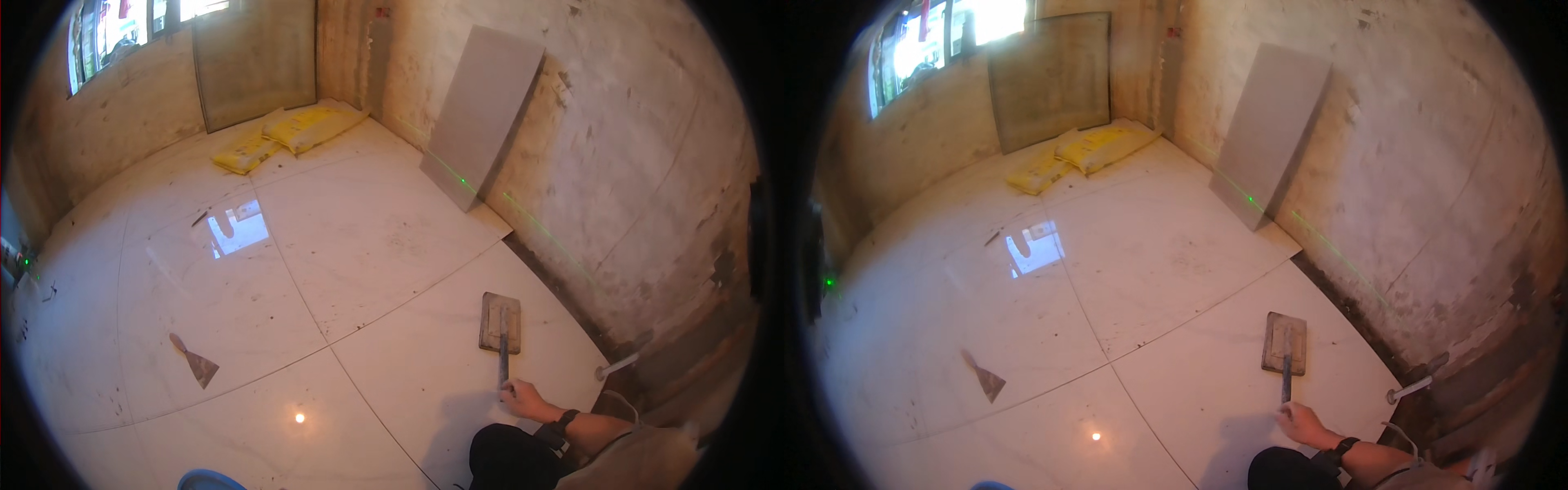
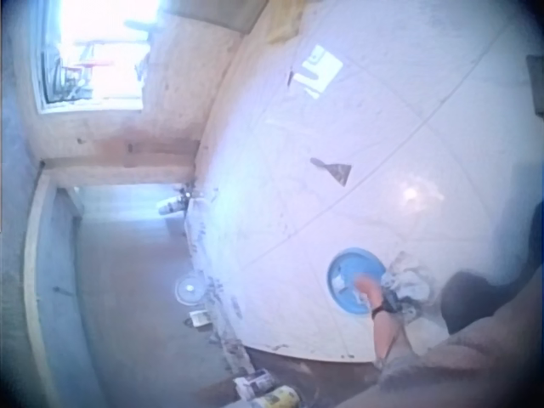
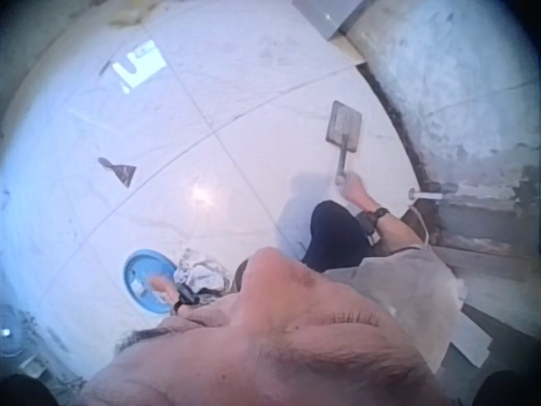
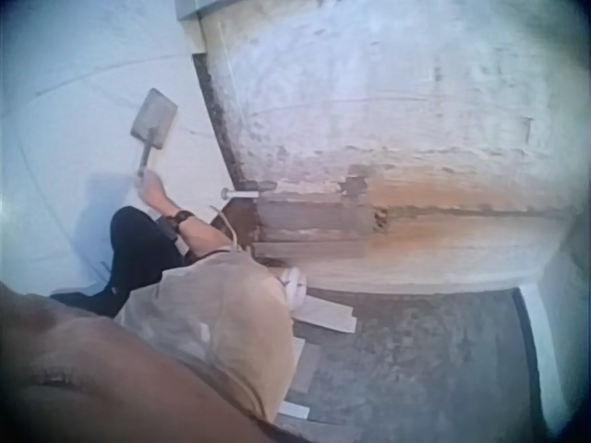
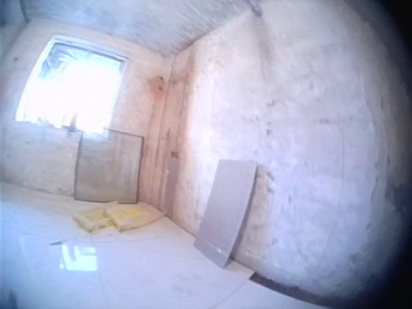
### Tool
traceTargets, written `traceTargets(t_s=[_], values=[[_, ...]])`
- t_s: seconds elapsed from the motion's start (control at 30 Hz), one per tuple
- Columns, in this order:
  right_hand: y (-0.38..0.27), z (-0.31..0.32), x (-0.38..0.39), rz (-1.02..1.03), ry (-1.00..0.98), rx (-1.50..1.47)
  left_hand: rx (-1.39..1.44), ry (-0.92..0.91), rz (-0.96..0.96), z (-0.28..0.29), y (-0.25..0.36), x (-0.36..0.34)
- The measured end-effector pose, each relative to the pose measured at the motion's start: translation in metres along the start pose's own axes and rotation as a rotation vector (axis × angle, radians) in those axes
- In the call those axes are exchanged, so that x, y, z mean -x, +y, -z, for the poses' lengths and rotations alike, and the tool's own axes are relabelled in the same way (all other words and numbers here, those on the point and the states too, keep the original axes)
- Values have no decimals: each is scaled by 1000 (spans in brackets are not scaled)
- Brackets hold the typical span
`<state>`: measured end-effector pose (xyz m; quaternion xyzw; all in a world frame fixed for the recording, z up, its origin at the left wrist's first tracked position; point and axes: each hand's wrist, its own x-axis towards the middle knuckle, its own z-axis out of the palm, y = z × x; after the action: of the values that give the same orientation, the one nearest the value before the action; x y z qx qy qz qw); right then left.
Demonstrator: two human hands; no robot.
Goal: Apply adhesive, position tiles, and clear space using a shovel and trowel for floor tile installation.
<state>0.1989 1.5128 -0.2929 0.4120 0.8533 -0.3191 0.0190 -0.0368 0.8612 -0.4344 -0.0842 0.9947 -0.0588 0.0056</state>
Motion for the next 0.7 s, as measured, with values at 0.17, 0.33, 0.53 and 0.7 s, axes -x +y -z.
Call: traceTargets(t_s=[0.17, 0.33, 0.53, 0.7], values=[[-103, -45, -27, 119, -413, -366, 1295, -731, 215, 110, 238, 3], [-133, -50, -76, 242, -459, -520, 1631, -724, -218, 168, 459, 94], [-55, 15, -135, -81, -471, -1016, 1501, -871, -431, 183, 578, 125], [4, 52, -183, -235, -294, -832, 1159, -746, -759, 153, 664, 123]])
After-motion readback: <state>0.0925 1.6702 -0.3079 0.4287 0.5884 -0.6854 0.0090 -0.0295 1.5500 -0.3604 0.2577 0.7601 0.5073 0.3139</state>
